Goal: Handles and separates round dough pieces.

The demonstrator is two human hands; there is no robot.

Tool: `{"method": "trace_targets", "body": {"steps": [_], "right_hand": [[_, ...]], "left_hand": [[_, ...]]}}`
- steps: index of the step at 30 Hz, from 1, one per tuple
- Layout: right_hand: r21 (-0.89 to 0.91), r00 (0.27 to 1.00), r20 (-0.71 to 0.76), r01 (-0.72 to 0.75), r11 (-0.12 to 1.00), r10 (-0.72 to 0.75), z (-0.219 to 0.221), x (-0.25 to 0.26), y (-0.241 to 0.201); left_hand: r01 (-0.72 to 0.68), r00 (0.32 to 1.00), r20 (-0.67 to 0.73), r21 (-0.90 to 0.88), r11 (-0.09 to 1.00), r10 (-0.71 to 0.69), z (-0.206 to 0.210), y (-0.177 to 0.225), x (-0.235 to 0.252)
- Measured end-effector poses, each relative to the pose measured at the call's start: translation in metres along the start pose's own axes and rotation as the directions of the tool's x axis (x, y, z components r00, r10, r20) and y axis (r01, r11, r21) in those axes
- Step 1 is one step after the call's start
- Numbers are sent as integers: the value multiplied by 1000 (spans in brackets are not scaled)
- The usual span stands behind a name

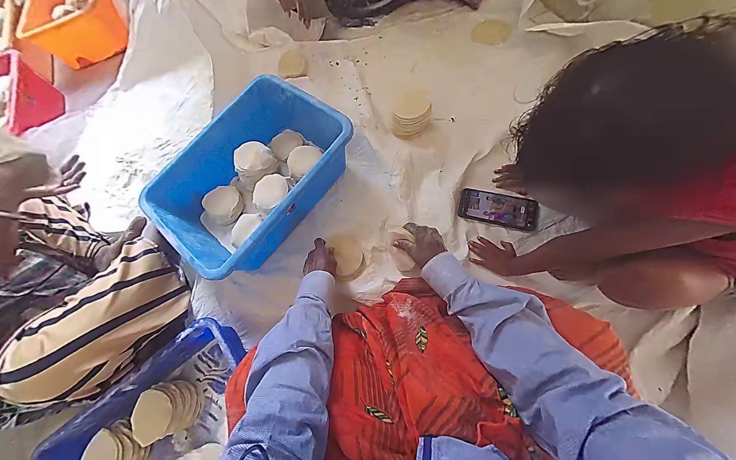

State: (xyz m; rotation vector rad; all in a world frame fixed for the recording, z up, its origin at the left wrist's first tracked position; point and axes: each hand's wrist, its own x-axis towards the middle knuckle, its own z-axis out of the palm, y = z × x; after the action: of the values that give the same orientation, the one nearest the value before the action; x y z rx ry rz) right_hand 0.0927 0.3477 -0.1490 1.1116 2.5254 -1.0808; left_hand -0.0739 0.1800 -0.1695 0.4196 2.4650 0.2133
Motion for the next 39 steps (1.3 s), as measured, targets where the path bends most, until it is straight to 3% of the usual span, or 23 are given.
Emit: {"method": "trace_targets", "body": {"steps": [2,3,5,6,7,8,10,12,16,20,23,27,31,35,39], "right_hand": [[-22,999,17,31,999,-31,-5,0,-8],[-32,999,21,50,998,-49,-4,-1,-11],[-21,994,-8,106,994,-106,3,-4,-13],[3,984,-67,163,987,-163,5,-6,-12],[46,963,-156,228,973,-218,8,-9,-9],[86,932,-261,283,955,-253,14,-11,-5],[123,959,-237,190,974,-157,20,-16,-5],[58,989,-129,78,995,-70,27,-11,-11],[129,922,-356,210,969,-153,43,-18,-16],[137,939,-327,157,978,-105,45,-12,-14],[152,885,-448,217,964,-128,49,-18,-14],[132,933,-356,107,985,-54,50,-13,-17],[184,875,-475,199,963,-90,55,-21,-16],[158,942,-333,92,983,-34,55,-15,-18],[176,887,-450,198,964,-100,60,-20,-15]], "left_hand": [[73,995,-74,83,994,-67,-13,13,-16],[44,993,-113,39,998,-40,-16,16,-23],[-132,981,-180,-304,944,80,-8,19,-23],[-199,978,-176,-584,787,116,-1,21,-17],[-155,986,-93,-812,562,137,4,26,-13],[-50,986,14,-925,376,167,7,30,-14],[73,958,130,-972,224,254,19,36,-19],[57,938,132,-971,234,321,30,43,-23],[38,951,89,-984,174,297,35,46,-23],[22,950,72,-986,164,303,38,53,-25],[45,959,79,-991,130,274,32,54,-30],[68,948,103,-990,125,301,27,58,-36],[58,957,89,-991,119,275,27,55,-31],[78,952,105,-991,104,287,27,59,-32],[56,954,85,-993,108,287,25,56,-34]]}}
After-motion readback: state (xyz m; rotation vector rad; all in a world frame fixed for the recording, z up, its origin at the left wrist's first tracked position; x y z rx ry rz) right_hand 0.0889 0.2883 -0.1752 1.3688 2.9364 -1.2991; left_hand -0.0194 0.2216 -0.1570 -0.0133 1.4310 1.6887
